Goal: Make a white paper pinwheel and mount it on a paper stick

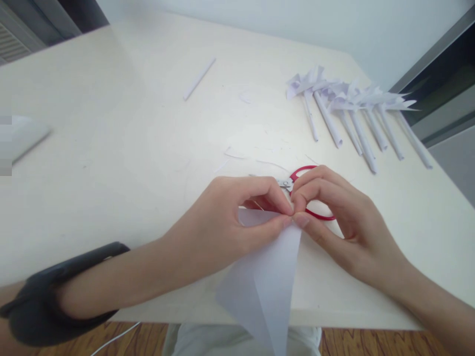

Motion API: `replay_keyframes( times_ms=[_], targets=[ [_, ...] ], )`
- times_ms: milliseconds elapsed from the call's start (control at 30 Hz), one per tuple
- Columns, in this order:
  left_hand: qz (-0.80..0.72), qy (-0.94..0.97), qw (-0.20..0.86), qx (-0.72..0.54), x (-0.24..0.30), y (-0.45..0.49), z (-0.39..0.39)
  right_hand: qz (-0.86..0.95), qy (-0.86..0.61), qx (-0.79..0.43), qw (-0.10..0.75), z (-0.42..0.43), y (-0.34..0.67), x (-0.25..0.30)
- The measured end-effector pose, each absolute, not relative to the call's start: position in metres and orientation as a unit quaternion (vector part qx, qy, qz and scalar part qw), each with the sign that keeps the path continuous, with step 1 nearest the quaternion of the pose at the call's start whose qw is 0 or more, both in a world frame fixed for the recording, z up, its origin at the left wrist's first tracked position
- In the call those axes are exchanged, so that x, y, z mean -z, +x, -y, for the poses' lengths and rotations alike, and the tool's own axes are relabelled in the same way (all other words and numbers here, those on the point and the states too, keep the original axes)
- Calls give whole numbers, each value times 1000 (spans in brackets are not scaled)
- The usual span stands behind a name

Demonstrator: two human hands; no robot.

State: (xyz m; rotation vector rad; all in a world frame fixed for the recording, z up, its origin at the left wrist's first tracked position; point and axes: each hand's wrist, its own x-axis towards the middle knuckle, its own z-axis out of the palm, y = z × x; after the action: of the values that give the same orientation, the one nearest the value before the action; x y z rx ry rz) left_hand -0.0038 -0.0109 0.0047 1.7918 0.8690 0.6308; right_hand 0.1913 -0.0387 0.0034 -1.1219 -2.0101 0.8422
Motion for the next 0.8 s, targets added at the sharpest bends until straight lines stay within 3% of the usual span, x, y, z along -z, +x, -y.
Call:
replay_keyframes(
  times_ms=[367,667,800],
  targets=[
    [-403,715,502,-271,-1,-9,5,691,-486,-364,393,35,195,-4],
    [-452,622,556,-317,5,-10,0,666,-513,-462,284,37,195,-5],
    [-470,594,555,-344,5,-11,-1,680,-525,-448,246,35,198,-4]
  ],
)
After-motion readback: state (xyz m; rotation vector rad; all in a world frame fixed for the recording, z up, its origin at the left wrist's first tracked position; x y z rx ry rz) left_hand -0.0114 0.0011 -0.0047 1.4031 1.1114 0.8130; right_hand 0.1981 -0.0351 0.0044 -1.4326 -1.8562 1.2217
